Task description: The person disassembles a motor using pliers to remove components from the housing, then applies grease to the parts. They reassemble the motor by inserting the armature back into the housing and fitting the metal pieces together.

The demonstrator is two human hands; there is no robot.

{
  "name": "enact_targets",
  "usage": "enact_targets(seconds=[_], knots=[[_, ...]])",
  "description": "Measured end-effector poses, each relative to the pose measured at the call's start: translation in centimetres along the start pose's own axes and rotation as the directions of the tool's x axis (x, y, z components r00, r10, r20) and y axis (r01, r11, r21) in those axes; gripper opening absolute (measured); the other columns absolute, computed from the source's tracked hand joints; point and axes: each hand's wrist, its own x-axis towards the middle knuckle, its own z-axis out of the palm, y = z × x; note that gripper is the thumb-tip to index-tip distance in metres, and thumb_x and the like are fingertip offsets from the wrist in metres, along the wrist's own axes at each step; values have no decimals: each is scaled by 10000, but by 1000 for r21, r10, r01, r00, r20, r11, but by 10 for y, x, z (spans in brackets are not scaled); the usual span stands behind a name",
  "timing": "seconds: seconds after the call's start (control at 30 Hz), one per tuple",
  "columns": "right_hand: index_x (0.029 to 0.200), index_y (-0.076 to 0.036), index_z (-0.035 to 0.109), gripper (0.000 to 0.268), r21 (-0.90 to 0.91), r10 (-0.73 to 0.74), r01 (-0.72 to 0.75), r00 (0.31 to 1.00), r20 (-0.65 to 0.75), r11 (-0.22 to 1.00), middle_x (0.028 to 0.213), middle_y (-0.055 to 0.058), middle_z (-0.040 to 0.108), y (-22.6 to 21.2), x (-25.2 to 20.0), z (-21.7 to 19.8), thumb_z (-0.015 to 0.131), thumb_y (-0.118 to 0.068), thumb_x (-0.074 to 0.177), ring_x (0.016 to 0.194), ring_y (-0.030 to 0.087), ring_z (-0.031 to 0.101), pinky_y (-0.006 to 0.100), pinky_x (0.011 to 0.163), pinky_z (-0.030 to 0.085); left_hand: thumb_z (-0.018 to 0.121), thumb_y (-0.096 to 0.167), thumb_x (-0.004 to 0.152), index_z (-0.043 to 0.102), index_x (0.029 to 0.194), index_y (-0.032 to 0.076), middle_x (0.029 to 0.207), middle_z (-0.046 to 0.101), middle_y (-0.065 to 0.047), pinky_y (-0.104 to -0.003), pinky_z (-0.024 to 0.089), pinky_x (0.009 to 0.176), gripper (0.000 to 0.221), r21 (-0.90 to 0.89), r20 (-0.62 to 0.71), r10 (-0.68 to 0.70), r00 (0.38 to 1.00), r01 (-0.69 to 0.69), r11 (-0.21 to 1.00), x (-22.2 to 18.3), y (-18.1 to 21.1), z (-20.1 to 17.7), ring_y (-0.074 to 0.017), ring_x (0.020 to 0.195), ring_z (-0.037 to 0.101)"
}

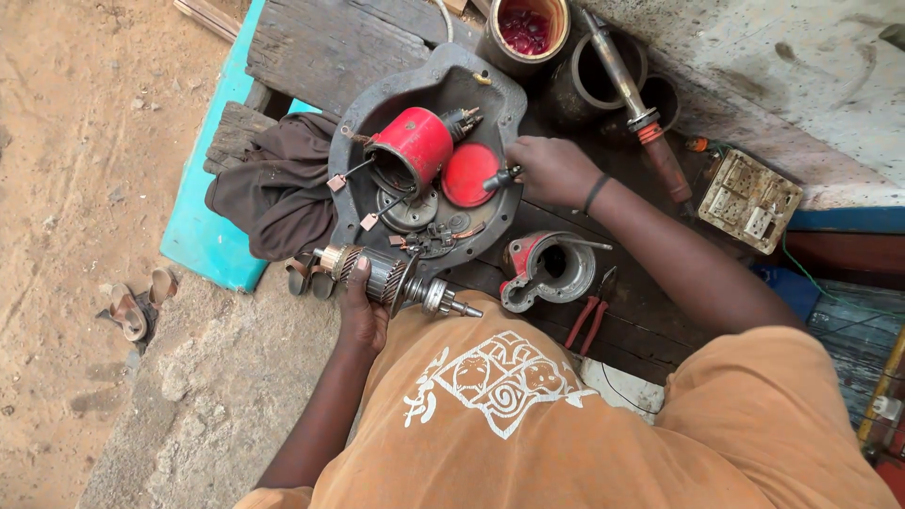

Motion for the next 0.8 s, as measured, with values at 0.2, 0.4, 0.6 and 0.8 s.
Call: enact_targets(seconds=[0.2,0.4,0.6,0.8], knots=[[1012,-54,653,247,342,69,24,965,-255,939,1003,114,671,27,-19,-21,791,-13,811,940,291,695,427,811,570,706,428,913,567,1283,43,1159,698,-79,-360,595,918,552,-11,11,-11,1000,11,1000,1,-4,-4,-180,1035,702],[1257,-75,523,366,750,276,472,727,-629,464,1201,101,645,11,-28,-82,702,169,1051,1071,191,715,326,897,657,675,400,945,572,1266,55,1149,696,-63,-387,578,945,482,-25,21,-22,1000,22,999,7,-9,-10,-186,1044,696],[1343,-80,486,427,772,383,336,718,-581,540,1127,91,663,13,-2,-95,713,105,1032,1002,166,715,320,849,672,659,401,934,595,1302,51,1235,689,-80,-413,537,1000,512,-44,13,-38,999,39,998,1,-8,-20,-220,1111,685],[1190,-74,573,329,703,477,265,574,-665,660,1060,57,621,36,15,-92,763,65,960,956,179,665,350,826,630,629,415,955,484,1396,31,1313,651,-178,-482,484,1096,602,3,8,-36,999,36,999,14,-26,-42,-331,1230,624]])
